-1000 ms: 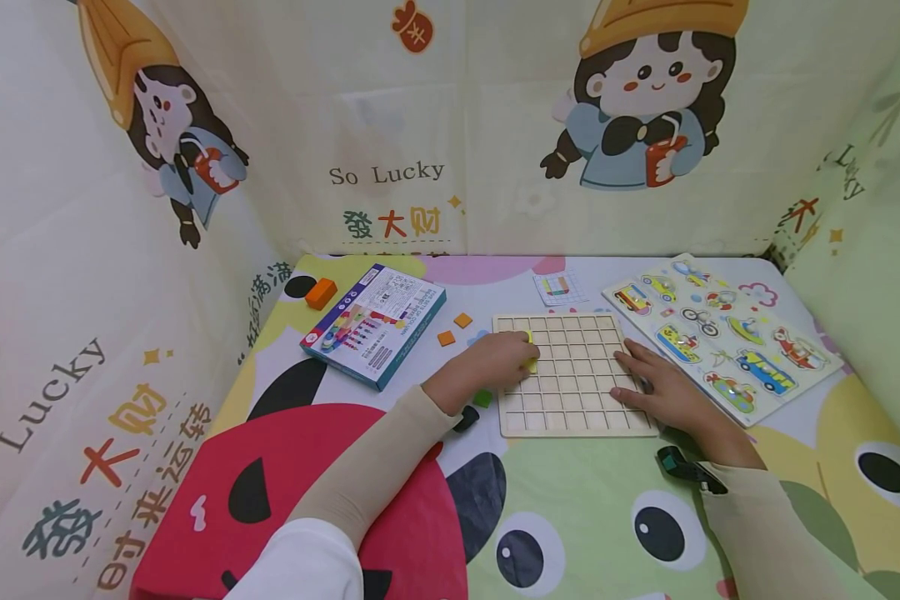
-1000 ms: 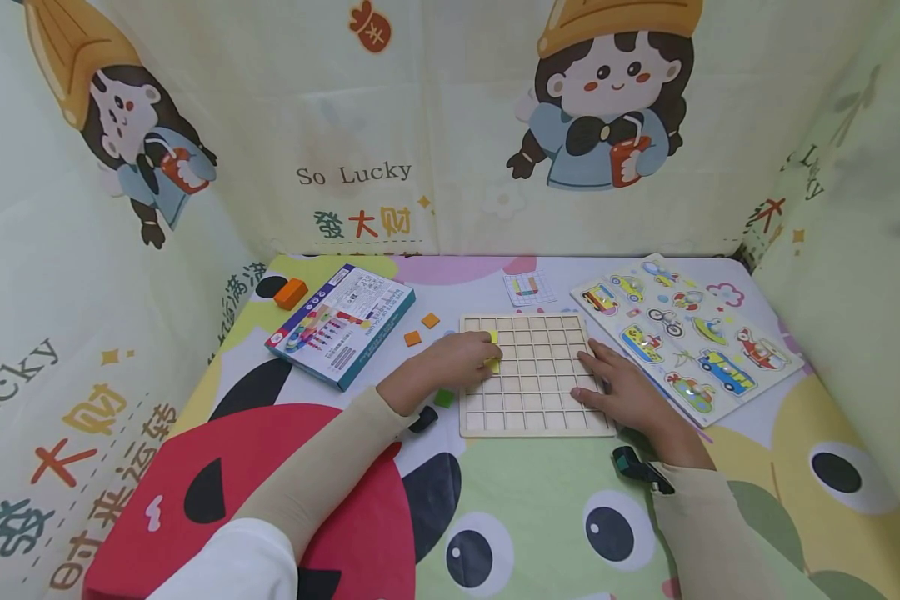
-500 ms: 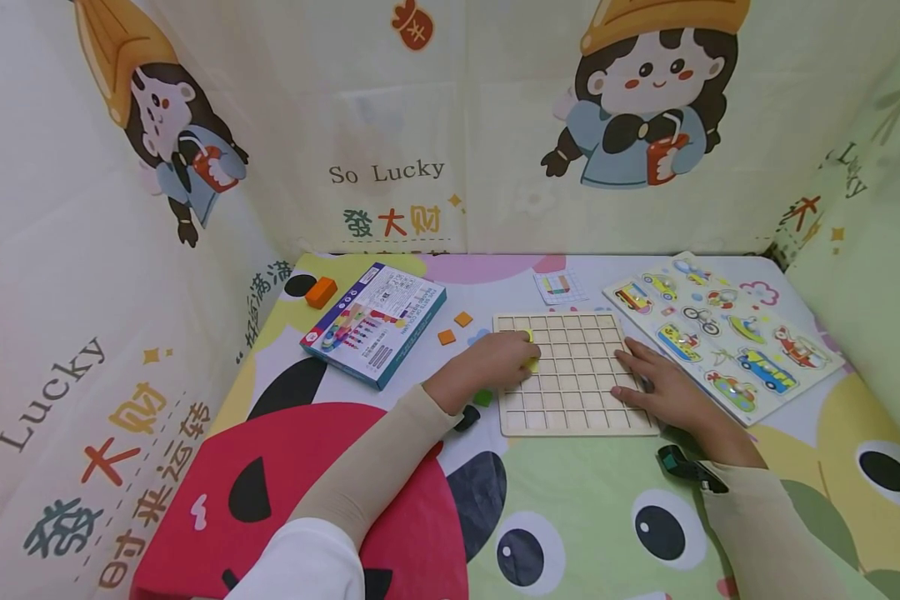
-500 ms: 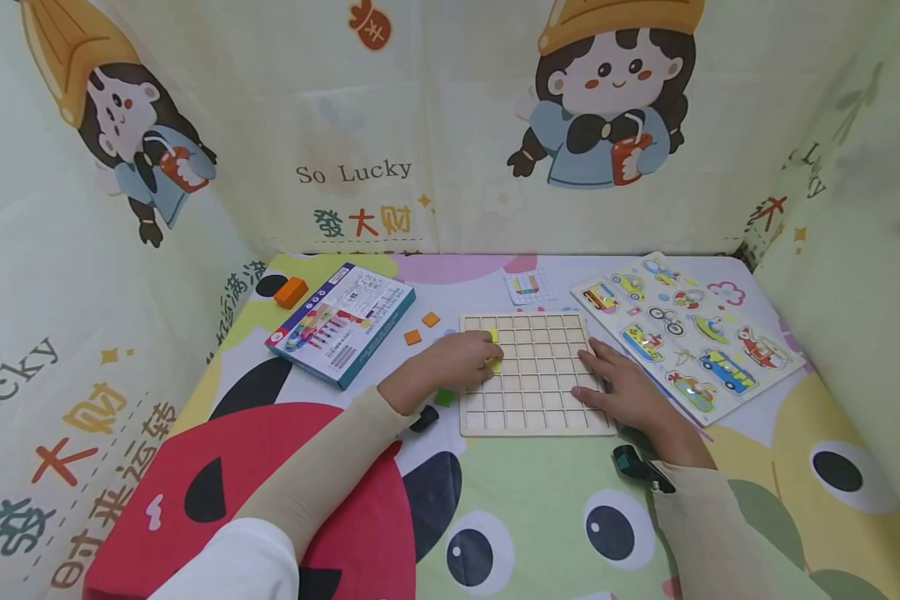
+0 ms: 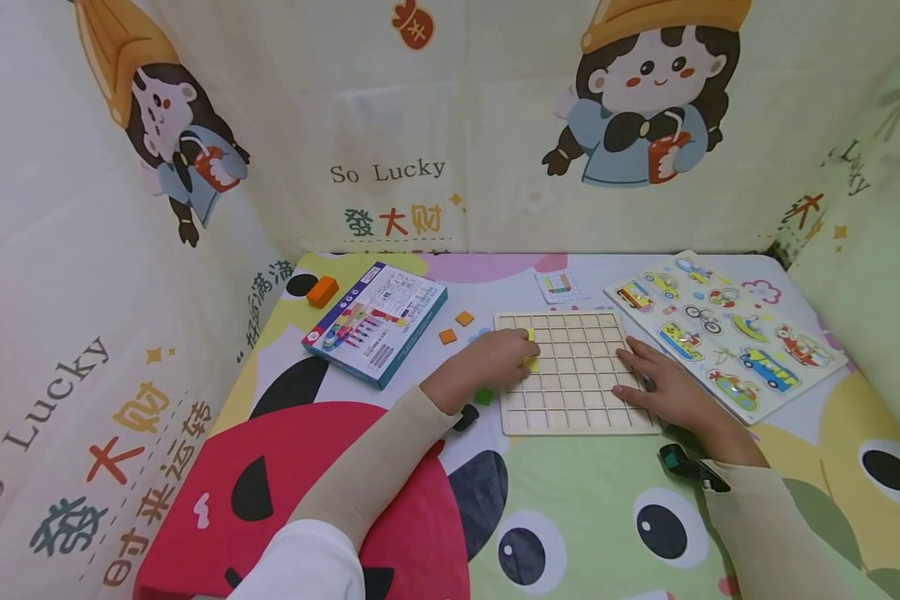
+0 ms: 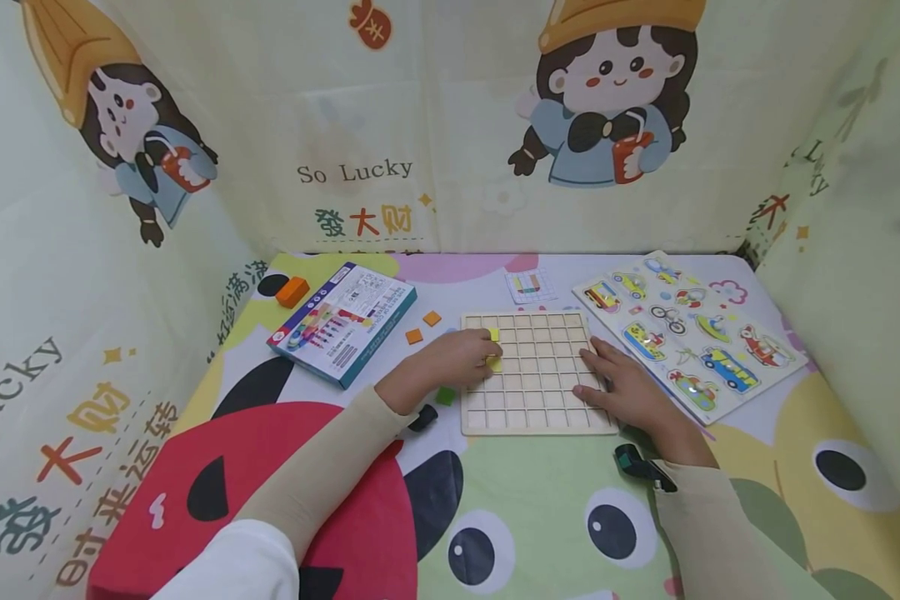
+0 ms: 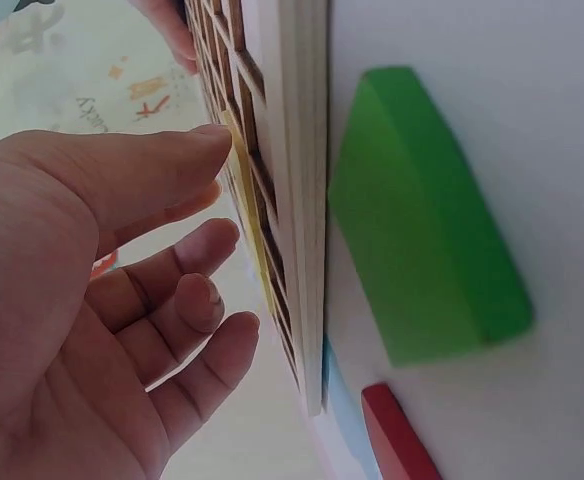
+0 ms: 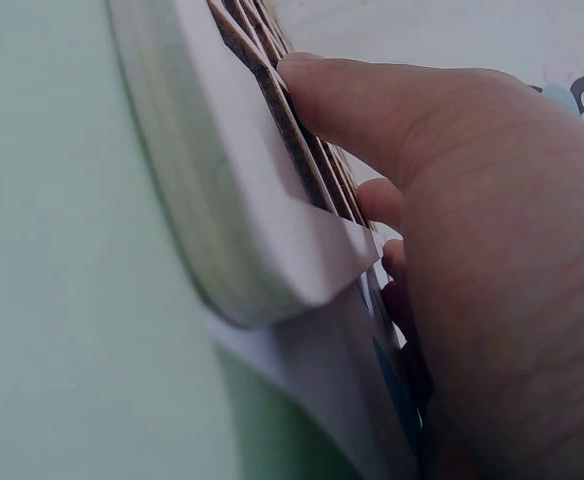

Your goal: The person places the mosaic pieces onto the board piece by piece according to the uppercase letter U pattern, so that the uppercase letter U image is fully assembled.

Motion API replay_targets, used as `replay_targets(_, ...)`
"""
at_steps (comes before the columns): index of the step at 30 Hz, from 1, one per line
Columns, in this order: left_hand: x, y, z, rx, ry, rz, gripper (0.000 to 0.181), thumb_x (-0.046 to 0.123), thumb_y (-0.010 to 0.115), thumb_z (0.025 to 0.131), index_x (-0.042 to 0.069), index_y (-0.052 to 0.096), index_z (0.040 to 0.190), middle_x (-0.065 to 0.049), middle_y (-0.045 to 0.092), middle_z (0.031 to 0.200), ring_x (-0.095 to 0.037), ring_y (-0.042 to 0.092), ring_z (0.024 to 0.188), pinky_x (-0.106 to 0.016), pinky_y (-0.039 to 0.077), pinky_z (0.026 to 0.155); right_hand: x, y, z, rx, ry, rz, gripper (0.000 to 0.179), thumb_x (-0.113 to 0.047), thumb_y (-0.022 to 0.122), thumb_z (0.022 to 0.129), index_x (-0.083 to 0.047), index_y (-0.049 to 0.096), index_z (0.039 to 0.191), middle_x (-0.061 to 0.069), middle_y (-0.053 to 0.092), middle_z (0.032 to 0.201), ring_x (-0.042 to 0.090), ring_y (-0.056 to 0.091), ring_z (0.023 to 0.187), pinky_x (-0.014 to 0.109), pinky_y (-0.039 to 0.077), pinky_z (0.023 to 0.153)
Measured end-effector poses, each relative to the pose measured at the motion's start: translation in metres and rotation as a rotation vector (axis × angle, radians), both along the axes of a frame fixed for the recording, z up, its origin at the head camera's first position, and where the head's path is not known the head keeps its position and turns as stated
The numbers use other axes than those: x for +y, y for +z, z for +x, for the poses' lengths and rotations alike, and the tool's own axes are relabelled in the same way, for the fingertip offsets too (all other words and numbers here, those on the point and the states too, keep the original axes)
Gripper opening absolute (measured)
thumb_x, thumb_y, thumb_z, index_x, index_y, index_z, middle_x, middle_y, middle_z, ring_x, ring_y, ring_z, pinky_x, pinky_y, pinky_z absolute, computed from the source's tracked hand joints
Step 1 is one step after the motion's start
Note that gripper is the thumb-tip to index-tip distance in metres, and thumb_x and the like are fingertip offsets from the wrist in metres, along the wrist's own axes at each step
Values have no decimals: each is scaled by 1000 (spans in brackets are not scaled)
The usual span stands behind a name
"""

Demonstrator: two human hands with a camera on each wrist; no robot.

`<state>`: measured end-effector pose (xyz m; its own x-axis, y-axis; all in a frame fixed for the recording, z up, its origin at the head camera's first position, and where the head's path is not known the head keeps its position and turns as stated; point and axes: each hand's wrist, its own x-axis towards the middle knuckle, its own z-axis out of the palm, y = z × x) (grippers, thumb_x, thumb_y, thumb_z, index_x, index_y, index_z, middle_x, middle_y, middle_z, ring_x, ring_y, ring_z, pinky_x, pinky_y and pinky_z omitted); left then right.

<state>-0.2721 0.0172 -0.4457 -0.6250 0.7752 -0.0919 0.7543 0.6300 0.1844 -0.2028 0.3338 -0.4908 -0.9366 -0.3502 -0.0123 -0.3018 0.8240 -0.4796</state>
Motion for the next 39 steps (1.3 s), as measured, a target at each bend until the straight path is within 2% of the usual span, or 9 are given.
replay_targets(5, -6, 4, 2, -9, 27, 1, 20, 21, 61, 94, 18, 67, 114, 5, 50, 91, -12, 48, 78, -25, 40, 65, 0, 0, 0, -5, 2, 1, 79, -48, 61, 92, -2, 33, 150, 20, 14, 158, 46, 13, 142, 66, 18, 104)
replay_targets(11, -18, 8, 2, -23, 57, -39, 29, 23, 59, 96, 18, 65, 123, 3, 53, 103, -11, 49, 86, -25, 43, 72, -1, 1, 0, 12, 6, -7, 78, -46, 62, 92, -1, 34, 149, 21, 14, 158, 47, 14, 141, 67, 18, 103)
replay_targets(19, -41, 14, 2, -33, 144, -69, 39, 28, 62, 95, 19, 61, 133, 1, 55, 113, -11, 49, 91, -24, 44, 72, -1, 4, -1, 11, 2, 3, 79, -46, 62, 92, 0, 34, 149, 21, 14, 158, 47, 13, 141, 66, 17, 104)
replay_targets(24, -55, 18, 3, -28, 176, -66, 38, 28, 64, 95, 18, 62, 132, 1, 55, 107, -12, 50, 89, -23, 45, 70, 1, 5, -2, -11, -5, 13, 80, -48, 61, 92, -1, 32, 150, 21, 13, 159, 47, 12, 142, 67, 17, 104)
replay_targets(27, -61, 19, 2, -47, 191, -61, 37, 27, 64, 95, 17, 63, 130, 1, 54, 102, -12, 50, 87, -23, 45, 67, 1, 6, -2, -23, -5, 16, 80, -50, 60, 92, -2, 31, 151, 20, 12, 159, 47, 11, 142, 67, 17, 103)
replay_targets(33, -71, 15, 1, -89, 212, -74, 38, 29, 64, 95, 16, 62, 131, 0, 55, 107, -13, 50, 90, -22, 44, 70, 0, 6, -1, -28, -6, 10, 80, -49, 60, 92, -2, 31, 151, 20, 12, 159, 47, 11, 142, 67, 16, 104)
replay_targets(39, -77, 12, 6, -86, 192, -112, 40, 31, 65, 94, 16, 62, 131, -1, 57, 111, -12, 50, 92, -21, 45, 70, -1, 5, -1, -30, -1, 6, 80, -49, 60, 92, -2, 31, 151, 21, 12, 159, 47, 11, 142, 67, 16, 104)
